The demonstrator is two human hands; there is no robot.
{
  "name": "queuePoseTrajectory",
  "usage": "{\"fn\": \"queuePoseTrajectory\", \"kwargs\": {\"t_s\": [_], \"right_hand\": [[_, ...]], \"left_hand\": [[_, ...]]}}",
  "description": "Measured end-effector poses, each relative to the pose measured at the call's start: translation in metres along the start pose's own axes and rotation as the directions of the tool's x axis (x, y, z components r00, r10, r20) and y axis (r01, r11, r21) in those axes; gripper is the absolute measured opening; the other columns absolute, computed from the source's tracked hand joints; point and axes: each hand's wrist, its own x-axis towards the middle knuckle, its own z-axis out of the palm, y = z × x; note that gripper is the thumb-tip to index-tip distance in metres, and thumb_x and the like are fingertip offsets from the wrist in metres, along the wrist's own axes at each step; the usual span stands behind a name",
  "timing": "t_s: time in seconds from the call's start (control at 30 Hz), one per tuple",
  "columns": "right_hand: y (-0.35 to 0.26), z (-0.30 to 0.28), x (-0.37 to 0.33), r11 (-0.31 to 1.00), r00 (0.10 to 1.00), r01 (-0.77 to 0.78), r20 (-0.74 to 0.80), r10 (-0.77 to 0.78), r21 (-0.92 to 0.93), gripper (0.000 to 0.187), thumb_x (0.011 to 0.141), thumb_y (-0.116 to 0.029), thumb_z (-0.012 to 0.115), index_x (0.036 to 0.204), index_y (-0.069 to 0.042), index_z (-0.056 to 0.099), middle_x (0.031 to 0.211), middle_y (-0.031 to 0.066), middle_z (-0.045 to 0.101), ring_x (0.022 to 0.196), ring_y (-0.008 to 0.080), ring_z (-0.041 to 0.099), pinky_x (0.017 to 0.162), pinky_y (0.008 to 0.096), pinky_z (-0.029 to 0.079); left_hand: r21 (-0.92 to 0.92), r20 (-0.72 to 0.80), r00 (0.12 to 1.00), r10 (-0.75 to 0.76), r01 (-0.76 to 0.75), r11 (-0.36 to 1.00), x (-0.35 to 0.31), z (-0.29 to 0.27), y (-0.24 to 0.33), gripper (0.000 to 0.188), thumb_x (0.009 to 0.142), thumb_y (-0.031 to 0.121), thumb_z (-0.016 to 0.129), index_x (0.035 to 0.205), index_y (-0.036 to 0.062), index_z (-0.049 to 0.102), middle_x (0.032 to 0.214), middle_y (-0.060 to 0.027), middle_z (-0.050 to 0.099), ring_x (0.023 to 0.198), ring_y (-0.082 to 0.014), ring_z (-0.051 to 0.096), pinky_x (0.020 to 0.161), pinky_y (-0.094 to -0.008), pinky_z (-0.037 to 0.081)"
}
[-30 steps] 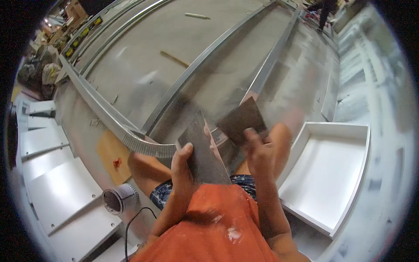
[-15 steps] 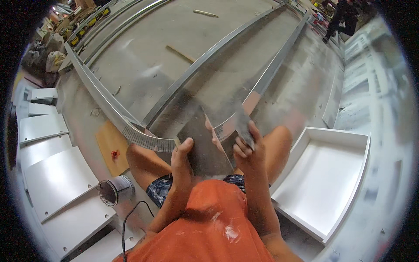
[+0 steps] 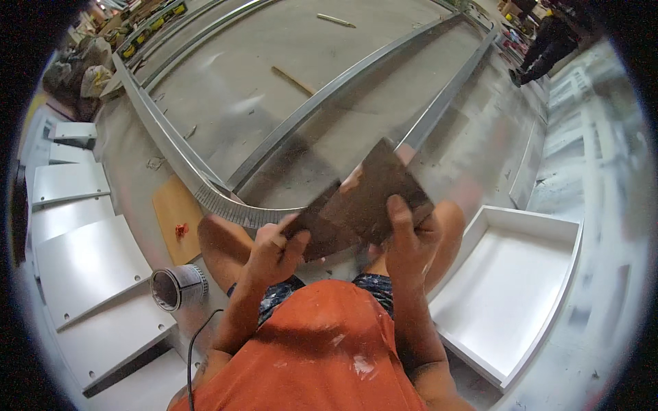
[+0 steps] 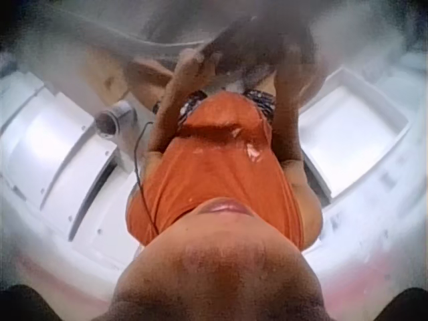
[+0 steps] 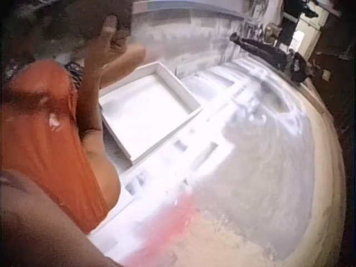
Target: The recorder is applying a pinkish putty or filler to a metal frame using a metal scraper tool.
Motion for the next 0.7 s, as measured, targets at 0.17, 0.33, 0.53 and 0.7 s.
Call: {"fn": "queuePoseTrajectory", "kwargs": {"t_s": [0.17,0.33,0.53,0.7], "right_hand": [[-0.003,0.001,0.014,0.984,0.973,0.144,-0.198,-0.122,0.103,0.032,0.092,-0.021,0.063,0.108,0.006,0.061,0.101,0.0095,0.064,0.092,0.0203,0.059,0.082,0.0387,0.05],[0.026,-0.037,-0.004,0.512,0.472,0.859,0.408,-0.782,-0.012,0.028,0.091,-0.004,0.061,0.118,0.006,0.059,0.11,0.0162,0.062,0.082,0.0282,0.062,0.082,0.0449,0.053],[0.051,-0.001,0.006,0.446,0.562,0.822,0.634,-0.532,-0.354,0.04,0.073,0.003,0.077,0.111,-0.006,0.07,0.099,0.0098,0.063,0.09,0.0201,0.062,0.071,0.03,0.052],[0.05,0.01,0.003,0.487,0.549,0.832,0.525,-0.651,-0.266,0.039,0.075,0.007,0.071,0.113,-0.002,0.068,0.1,0.0102,0.063,0.089,0.0232,0.063,0.073,0.0293,0.053]], "left_hand": [[0.163,0.353,0.931,0.094,-0.16,0.974,-0.011,-0.009,-0.01,0.031,0.096,0.018,0.053,0.12,-0.0001,0.056,0.077,-0.0169,0.065,0.07,-0.0352,0.066,0.065,-0.0387,0.053],[-0.981,0.027,0.734,-0.678,0.149,0.123,-0.022,0.03,-0.008,0.043,0.092,0.026,0.053,0.125,-0.0026,0.053,0.111,-0.0172,0.065,0.095,-0.0293,0.067,0.089,-0.0424,0.054],[-0.945,0.055,0.834,-0.548,0.22,0.24,-0.031,0.03,-0.001,0.03,0.093,0.016,0.056,0.116,-0.0038,0.057,0.103,-0.01,0.066,0.094,-0.0182,0.066,0.084,-0.0318,0.054],[-0.991,-0.038,0.786,-0.617,0.05,0.124,-0.023,0.012,-0.007,0.031,0.092,0.012,0.056,0.118,-0.005,0.056,0.111,-0.0123,0.066,0.095,-0.0191,0.066,0.087,-0.0327,0.054]]}}
